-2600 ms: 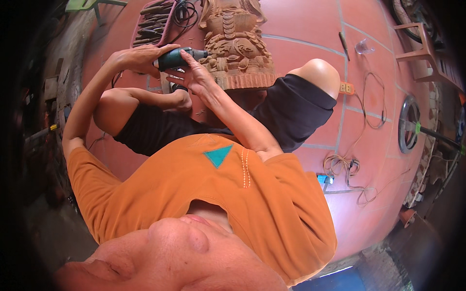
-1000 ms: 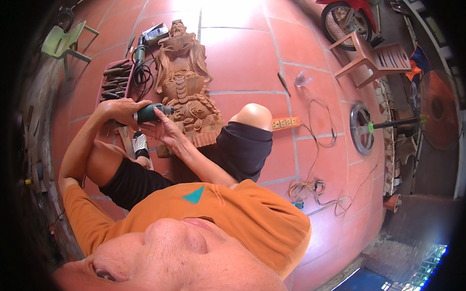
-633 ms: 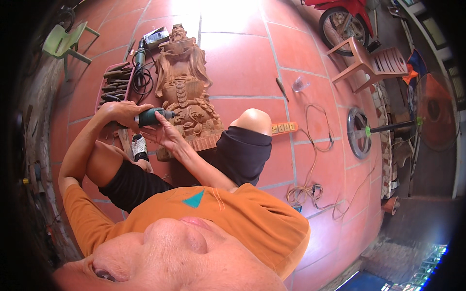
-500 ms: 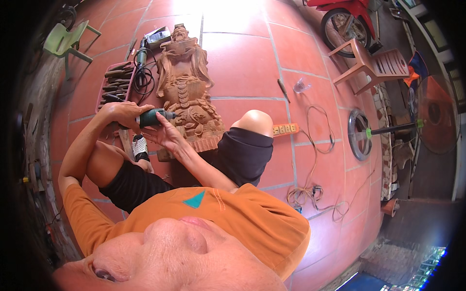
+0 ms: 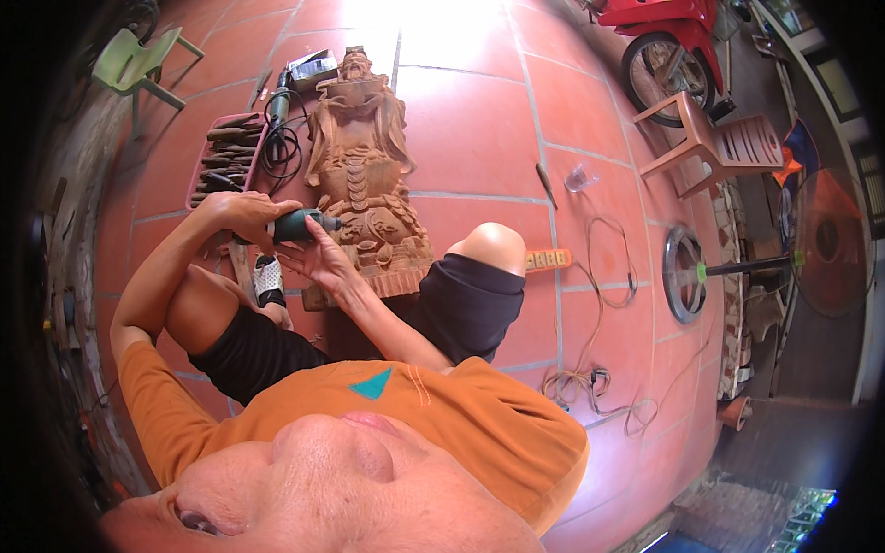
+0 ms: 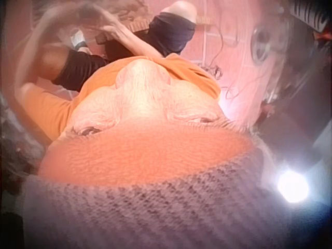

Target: The person uses a handheld rotary tool to carve details into a wooden sculpture of a seated figure. They hold the tool with both hands and work on the lower portion of the figure, removing wood shavings as they refine the surface.

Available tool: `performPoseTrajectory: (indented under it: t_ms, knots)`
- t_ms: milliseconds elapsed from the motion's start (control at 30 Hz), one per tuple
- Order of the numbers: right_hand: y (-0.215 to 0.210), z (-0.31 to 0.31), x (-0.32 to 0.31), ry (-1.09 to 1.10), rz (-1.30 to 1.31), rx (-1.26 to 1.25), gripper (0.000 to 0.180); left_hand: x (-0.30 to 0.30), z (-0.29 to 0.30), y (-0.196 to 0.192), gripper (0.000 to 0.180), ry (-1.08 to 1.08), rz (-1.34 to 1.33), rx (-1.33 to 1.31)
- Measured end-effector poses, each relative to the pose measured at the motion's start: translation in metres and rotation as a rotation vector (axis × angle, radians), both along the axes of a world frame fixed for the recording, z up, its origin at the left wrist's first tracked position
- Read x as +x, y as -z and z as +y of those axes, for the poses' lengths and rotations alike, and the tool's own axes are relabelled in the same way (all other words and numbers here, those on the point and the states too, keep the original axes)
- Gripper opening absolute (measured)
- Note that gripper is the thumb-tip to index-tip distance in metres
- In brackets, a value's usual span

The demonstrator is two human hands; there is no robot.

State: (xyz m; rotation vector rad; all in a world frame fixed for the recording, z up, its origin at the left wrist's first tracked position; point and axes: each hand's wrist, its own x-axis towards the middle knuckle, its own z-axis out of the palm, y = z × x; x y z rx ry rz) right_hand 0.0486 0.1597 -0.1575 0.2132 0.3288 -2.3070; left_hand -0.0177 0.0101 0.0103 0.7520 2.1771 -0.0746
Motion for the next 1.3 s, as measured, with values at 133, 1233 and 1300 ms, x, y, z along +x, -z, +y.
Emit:
performPoseTrajectory:
  t_ms: [133, 1233, 1300]
  knots:
    - [-0.001, 0.000, 0.001, 0.000, -0.023, 0.009, 0.058, 0.001, 0.001, -0.004, 0.099, -0.019, -0.011, -0.008]
    - [0.003, -0.005, 0.003, 0.011, -0.049, -0.041, 0.049, 0.004, -0.006, 0.004, 0.101, -0.006, -0.005, -0.003]
    - [0.001, -0.004, 0.004, 0.014, -0.051, -0.032, 0.049, 0.005, -0.006, 0.005, 0.101, -0.005, 0.004, -0.009]
